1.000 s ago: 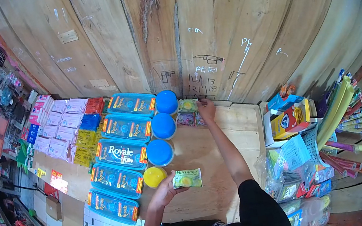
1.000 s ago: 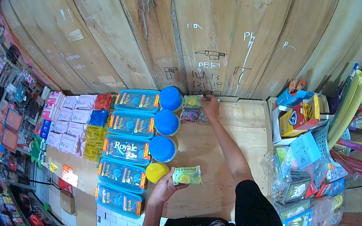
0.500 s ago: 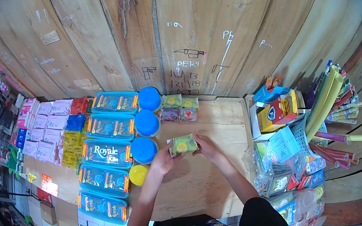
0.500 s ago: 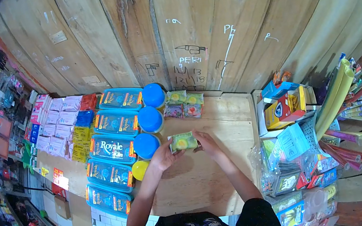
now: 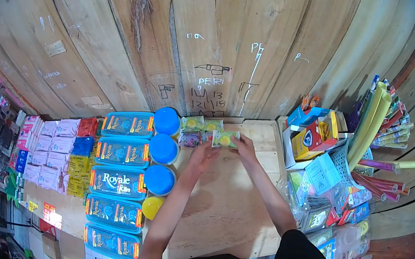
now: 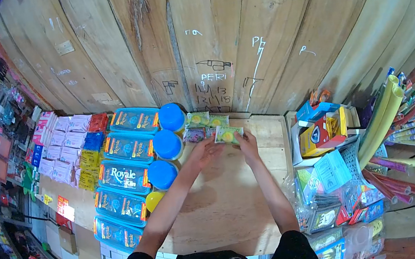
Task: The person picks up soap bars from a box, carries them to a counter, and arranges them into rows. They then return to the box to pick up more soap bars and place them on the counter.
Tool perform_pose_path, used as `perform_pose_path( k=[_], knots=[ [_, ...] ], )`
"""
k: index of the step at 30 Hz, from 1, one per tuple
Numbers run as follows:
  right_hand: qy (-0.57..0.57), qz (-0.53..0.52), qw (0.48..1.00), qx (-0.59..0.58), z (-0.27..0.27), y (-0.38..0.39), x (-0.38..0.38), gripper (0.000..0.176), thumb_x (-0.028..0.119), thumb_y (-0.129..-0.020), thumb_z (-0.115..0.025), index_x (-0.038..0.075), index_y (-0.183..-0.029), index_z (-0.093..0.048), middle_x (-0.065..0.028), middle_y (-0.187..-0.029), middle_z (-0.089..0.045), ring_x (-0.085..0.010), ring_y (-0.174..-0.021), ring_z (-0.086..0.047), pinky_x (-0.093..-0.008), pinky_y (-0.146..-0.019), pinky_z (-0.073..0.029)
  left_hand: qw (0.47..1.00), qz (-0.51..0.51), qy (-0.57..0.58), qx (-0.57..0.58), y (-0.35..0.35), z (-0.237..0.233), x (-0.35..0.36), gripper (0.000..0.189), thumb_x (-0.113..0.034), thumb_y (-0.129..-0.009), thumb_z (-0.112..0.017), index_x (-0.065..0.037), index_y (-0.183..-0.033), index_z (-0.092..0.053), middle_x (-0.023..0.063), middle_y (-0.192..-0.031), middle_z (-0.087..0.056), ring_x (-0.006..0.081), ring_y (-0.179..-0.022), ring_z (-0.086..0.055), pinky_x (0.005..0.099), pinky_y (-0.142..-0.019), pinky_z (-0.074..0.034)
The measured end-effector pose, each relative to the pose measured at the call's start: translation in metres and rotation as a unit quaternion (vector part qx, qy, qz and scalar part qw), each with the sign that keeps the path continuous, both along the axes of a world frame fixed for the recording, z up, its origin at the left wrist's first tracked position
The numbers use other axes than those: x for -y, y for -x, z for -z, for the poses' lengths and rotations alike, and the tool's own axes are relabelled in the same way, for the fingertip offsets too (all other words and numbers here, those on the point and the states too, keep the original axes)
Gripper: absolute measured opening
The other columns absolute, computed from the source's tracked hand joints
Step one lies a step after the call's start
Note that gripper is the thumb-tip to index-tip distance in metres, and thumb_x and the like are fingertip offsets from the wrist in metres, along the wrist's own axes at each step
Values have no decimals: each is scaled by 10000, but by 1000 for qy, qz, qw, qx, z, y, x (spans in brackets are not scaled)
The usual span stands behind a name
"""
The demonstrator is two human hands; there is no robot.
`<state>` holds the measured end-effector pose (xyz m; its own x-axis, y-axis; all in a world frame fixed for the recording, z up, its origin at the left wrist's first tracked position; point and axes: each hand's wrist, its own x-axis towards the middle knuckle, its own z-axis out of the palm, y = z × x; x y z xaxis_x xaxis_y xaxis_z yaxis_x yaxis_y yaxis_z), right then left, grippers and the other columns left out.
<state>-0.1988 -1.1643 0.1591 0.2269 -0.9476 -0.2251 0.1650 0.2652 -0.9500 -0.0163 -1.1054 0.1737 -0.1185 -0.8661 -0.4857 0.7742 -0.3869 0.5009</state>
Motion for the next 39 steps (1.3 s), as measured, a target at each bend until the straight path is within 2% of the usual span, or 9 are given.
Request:
perform_pose_path(
  k=[4,10,15,19,22,25,31,34,39],
  knots=[
    [39,15,999,-31,5,-15,43,275,259,-907,-631,40,-1072,-607,-30,-924,-633,-111,-793,-604,-270,-608,-521,999,-6,1,33,-6,8,35,374,-187,-923,-548,-65,-1268,-472,122,-1195,-525,279,-1079,-575,409,-874,-515],
    [31,-8,993,-111,9,-43,88,310,296,-903,-634,67,-1109,-608,-9,-940,-631,-112,-829,-593,-265,-641,-496,995,-33,7,99,-24,7,70,477,-166,-897,-533,-60,-1344,-404,109,-1210,-532,292,-1046,-596,388,-766,-529],
    [79,-26,981,-173,60,-61,128,373,301,-896,-645,15,-1132,-605,-48,-962,-648,-126,-820,-604,-286,-637,-505,991,-28,-8,132,-35,-2,79,444,-167,-905,-537,-59,-1317,-414,94,-1246,-480,311,-1098,-563,426,-830,-511],
    [63,-7,988,-142,60,-72,126,393,301,-883,-664,-13,-1115,-624,-75,-944,-665,-138,-784,-614,-290,-635,-503,990,-36,-11,137,-39,5,81,555,-165,-878,-550,-63,-1392,-369,119,-1256,-504,317,-1057,-584,396,-748,-529],
    [89,-10,968,-233,58,-73,123,372,302,-863,-677,-18,-1053,-658,-85,-878,-678,-140,-742,-617,-294,-637,-497,986,-34,-23,159,-39,4,79,583,-161,-874,-552,-75,-1413,-348,111,-1262,-501,318,-1036,-586,380,-726,-533],
    [171,14,943,-287,70,-73,120,377,309,-831,-690,-25,-1003,-678,-110,-825,-687,-150,-705,-623,-315,-648,-498,982,1,-23,187,-39,3,73,563,-197,-888,-567,-105,-1405,-365,84,-1302,-472,280,-1041,-591,372,-795,-498],
    [128,61,923,-358,54,-67,102,462,384,-754,-731,-23,-966,-683,-139,-807,-687,-220,-720,-652,-349,-687,-508,967,33,-21,251,-37,5,65,629,-194,-890,-579,-140,-1457,-313,44,-1329,-473,206,-998,-604,340,-791,-466],
    [154,98,902,-391,47,-68,96,505,406,-734,-743,-20,-998,-672,-152,-843,-689,-241,-747,-660,-357,-708,-513,969,25,-25,246,-37,10,66,636,-148,-881,-556,-122,-1463,-300,48,-1327,-514,141,-847,-655,270,-603,-453],
    [173,91,912,-361,42,-63,90,541,412,-754,-734,-25,-1057,-638,-170,-904,-684,-245,-805,-664,-355,-731,-517,966,30,-19,255,-37,4,59,612,-170,-896,-554,-126,-1457,-314,50,-1323,-524,146,-867,-659,290,-631,-434]
  ],
)
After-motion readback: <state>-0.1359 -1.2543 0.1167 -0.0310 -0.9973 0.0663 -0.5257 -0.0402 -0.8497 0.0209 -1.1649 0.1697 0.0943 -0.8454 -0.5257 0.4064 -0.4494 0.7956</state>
